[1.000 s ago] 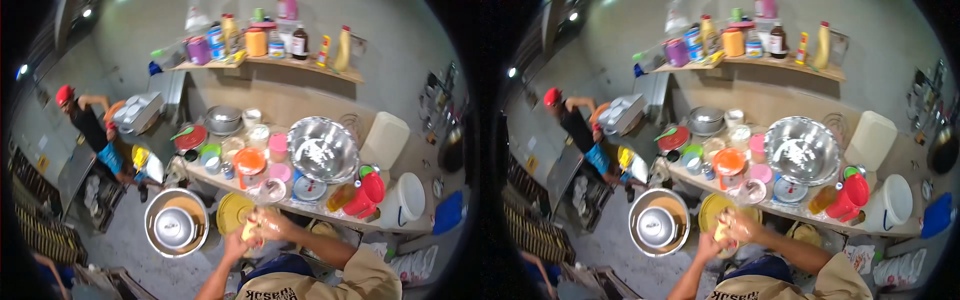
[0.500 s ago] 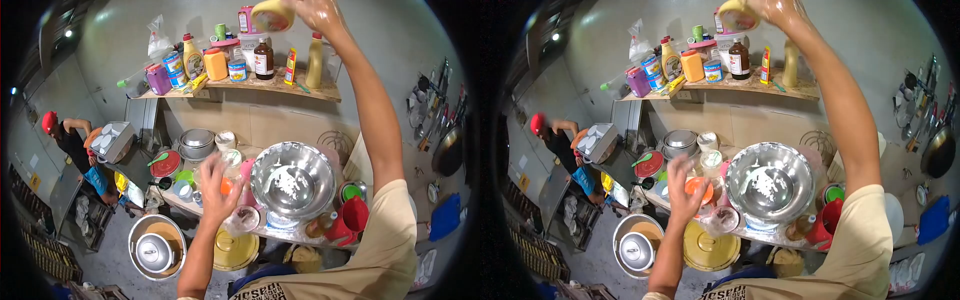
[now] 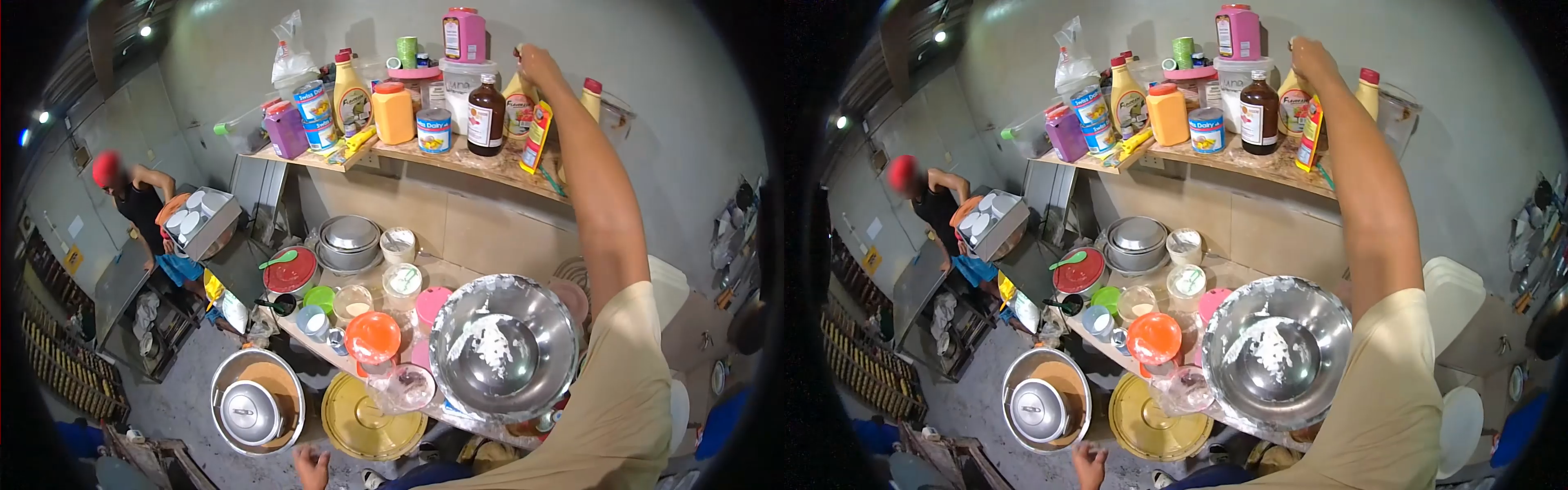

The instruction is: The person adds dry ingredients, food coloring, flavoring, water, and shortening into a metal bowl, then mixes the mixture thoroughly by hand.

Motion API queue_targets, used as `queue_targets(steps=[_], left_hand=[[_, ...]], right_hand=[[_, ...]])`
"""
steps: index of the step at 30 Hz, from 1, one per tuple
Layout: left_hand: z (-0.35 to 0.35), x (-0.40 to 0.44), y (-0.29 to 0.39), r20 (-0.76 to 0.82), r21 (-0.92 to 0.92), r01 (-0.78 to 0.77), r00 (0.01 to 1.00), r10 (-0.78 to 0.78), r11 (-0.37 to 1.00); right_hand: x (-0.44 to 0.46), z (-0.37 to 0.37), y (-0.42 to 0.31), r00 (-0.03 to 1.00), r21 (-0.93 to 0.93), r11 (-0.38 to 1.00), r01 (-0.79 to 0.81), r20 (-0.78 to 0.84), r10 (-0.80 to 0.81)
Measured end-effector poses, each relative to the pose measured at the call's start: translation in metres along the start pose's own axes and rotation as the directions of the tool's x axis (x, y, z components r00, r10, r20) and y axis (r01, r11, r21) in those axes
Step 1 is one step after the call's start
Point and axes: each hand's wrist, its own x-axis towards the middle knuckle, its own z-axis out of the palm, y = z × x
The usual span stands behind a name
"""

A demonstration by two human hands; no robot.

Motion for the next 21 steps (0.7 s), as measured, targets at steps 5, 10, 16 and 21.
queue_targets(steps=[5,10,16,21], left_hand=[[-0.013,-0.022,0.01,-0.017,0.216,0.156,0.988,-0.156,0.964],[0.0,-0.018,-0.057,0.06,-0.153,0.374,0.927,-0.369,0.915],[-0.003,-0.004,-0.022,0.165,0.037,0.158,0.973,-0.162,0.987],[-0.031,-0.029,-0.055,0.299,0.079,0.171,0.936,-0.187,0.982]], right_hand=[[-0.011,-0.014,-0.034,0.998,-0.089,0.994,-0.057,0.017,0.058],[-0.018,-0.029,-0.058,0.962,-0.039,0.998,-0.052,-0.27,0.04],[-0.075,-0.125,-0.132,0.94,0.091,0.992,0.087,-0.337,-0.052],[-0.119,-0.2,-0.169,0.914,-0.001,0.99,0.14,-0.384,-0.129]])
